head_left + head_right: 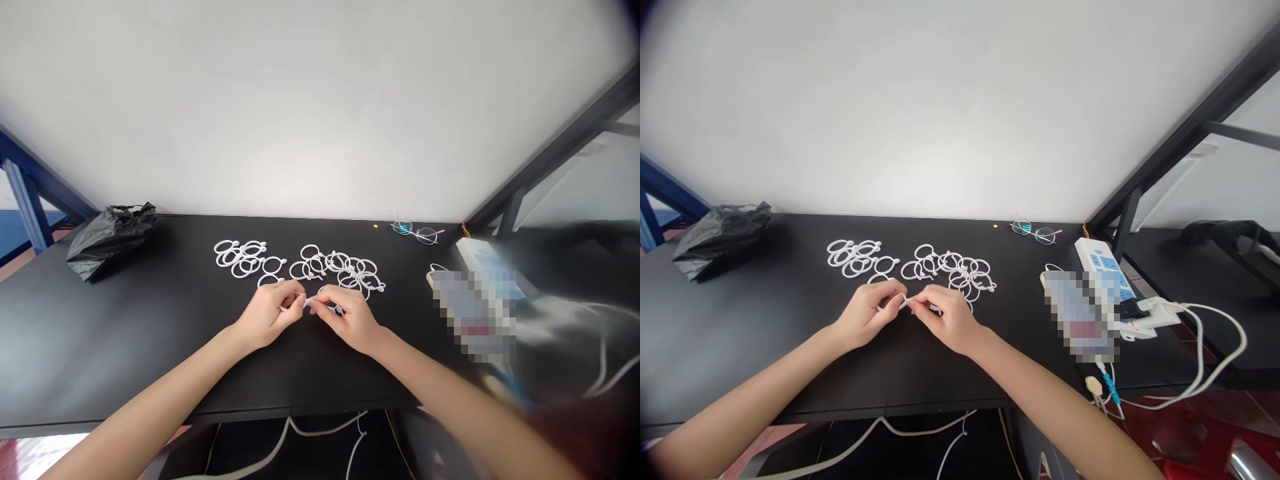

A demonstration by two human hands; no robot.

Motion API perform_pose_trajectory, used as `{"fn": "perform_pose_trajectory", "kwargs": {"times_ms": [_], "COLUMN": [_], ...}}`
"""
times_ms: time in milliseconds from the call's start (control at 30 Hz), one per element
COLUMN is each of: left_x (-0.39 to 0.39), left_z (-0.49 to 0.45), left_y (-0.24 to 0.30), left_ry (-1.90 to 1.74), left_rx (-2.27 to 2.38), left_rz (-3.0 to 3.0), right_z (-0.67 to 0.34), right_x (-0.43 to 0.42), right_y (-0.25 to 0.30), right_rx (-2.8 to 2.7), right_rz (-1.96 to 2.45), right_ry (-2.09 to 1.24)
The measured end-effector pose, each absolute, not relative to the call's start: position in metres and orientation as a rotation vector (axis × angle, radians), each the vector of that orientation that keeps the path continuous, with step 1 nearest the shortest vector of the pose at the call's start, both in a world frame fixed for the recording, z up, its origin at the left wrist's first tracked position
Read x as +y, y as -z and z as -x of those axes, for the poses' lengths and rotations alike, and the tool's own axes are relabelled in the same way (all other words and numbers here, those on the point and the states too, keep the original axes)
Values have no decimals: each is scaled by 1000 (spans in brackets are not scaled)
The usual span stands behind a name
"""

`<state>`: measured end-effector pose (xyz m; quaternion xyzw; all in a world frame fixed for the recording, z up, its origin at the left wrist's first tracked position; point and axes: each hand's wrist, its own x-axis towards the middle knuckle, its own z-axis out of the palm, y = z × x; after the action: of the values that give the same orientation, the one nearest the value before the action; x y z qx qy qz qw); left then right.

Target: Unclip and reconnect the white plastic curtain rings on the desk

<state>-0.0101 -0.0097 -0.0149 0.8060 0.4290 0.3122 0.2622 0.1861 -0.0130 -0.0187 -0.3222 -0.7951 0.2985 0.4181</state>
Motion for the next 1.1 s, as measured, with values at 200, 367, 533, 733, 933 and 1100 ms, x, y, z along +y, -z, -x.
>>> {"fn": "perform_pose_trajectory", "kwargs": {"times_ms": [200, 367, 533, 733, 933, 1100], "left_x": [2, 31, 40, 39, 32, 23], "left_z": [25, 56, 66, 65, 44, 12], "left_y": [7, 12, 25, 28, 20, 17], "left_ry": [-830, -904, -711, -685, -829, -570], "left_rx": [1227, 1548, 1688, 1723, 1445, 1136], "left_rz": [-2331, -2653, -2738, -2702, -2623, -2800], "right_z": [-188, -190, -188, -186, -186, -186], "right_x": [-9, -8, -10, -12, -12, -14], "right_y": [21, 19, 19, 21, 20, 17], "right_rx": [-1915, -1845, -1874, -1911, -1923, -1923], "right_rz": [776, 823, 812, 788, 812, 801], "right_ry": [-681, -645, -623, -652, -648, -613]}}
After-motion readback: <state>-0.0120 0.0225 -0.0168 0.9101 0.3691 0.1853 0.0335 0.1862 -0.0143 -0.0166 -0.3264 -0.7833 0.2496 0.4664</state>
